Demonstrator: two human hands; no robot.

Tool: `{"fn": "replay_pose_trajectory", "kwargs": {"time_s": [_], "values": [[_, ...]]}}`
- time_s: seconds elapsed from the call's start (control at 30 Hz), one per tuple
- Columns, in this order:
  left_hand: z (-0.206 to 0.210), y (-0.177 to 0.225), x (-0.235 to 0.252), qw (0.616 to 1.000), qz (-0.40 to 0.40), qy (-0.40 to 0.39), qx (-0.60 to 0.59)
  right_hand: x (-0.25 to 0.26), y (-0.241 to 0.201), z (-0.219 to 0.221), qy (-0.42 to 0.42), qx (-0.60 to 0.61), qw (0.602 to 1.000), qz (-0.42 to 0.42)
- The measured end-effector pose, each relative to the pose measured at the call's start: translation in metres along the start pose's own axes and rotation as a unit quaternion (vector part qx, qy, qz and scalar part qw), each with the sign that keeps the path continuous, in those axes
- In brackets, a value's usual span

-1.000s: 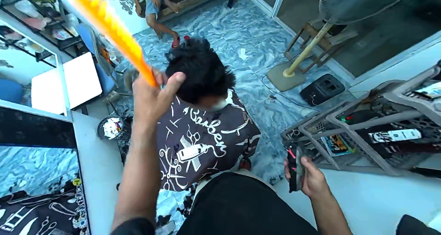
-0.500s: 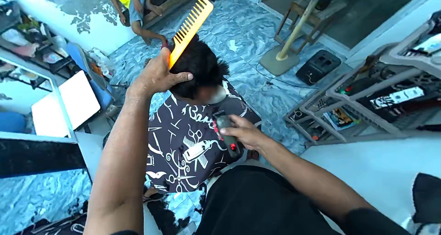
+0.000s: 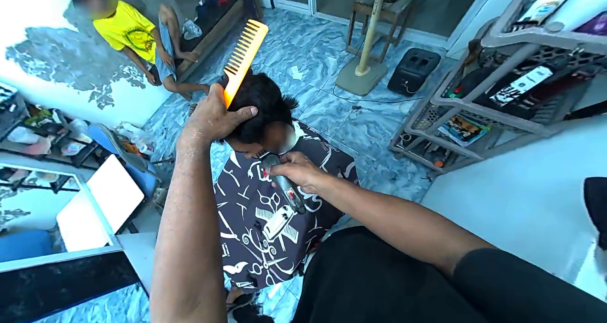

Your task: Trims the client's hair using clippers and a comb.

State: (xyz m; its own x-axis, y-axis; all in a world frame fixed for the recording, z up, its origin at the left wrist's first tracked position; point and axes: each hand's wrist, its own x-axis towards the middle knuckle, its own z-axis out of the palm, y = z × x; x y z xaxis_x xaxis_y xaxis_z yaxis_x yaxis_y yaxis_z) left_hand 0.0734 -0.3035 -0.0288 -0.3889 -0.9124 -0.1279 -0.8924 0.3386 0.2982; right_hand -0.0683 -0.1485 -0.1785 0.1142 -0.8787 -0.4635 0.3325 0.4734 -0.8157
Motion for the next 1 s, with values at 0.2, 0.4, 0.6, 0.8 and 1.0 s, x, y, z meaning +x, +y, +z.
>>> {"fn": "replay_pose_trajectory", "kwargs": {"time_s": [0.2,0.4,0.6,0.8,1.0], "values": [[-0.001,0.005,-0.001,1.0,-0.005,-0.006,0.003,-0.006,-0.011,0.0,-0.004,0.014,1.0,-0.023],[0.0,0.005,-0.002,1.0,-0.008,-0.007,0.006,-0.005,-0.023,-0.002,-0.017,0.027,0.999,-0.03],[0.001,0.001,-0.002,1.0,-0.011,-0.008,0.002,-0.002,-0.023,-0.006,-0.029,0.005,0.999,-0.042],[0.002,-0.004,0.0,1.0,-0.013,-0.01,-0.01,-0.007,-0.031,-0.004,-0.042,0.029,0.997,-0.063],[0.005,-0.012,0.004,1.0,-0.006,-0.019,-0.014,-0.005,-0.033,-0.006,-0.046,0.065,0.996,-0.036]]}}
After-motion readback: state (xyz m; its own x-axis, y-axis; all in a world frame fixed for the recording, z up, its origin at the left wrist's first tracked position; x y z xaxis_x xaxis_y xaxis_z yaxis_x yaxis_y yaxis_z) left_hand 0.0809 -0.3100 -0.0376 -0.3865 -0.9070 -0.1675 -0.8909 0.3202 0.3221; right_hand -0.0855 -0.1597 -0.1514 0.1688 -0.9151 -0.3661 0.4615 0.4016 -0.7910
